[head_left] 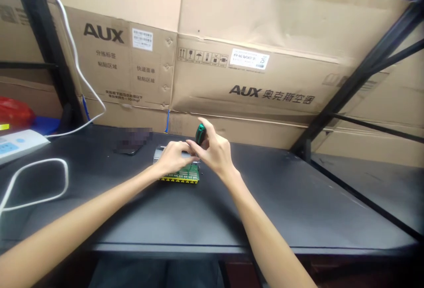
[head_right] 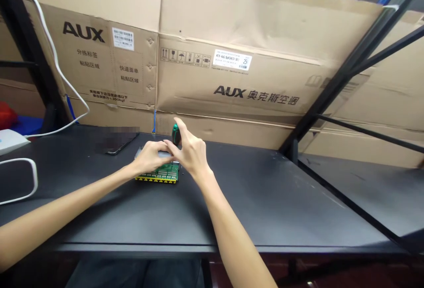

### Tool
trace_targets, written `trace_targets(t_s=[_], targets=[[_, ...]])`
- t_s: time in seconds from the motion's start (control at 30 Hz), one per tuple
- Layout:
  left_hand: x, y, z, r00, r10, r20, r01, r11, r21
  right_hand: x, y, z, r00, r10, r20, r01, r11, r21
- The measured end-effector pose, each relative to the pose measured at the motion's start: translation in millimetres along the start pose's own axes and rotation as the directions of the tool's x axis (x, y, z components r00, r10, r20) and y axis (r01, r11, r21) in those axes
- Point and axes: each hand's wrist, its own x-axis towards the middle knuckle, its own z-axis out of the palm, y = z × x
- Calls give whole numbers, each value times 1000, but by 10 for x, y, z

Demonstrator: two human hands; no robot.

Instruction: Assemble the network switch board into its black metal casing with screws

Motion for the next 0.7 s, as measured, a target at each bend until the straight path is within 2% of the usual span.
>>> trace_targets(t_s=[0.23,0.5,0.7], targets=[[-41,-2,2,999,12,38,-11,999,-40,1,-60,-40,1000,4,9,-4,1000,15],[-68,23,6,993,76,95,-70,995,-66,16,-125,-99,990,47,130,-85,946,312],[-67,-6,22,989,103,103,-98,994,-51,43,-123,-155,973,79,216,-165,895,415]])
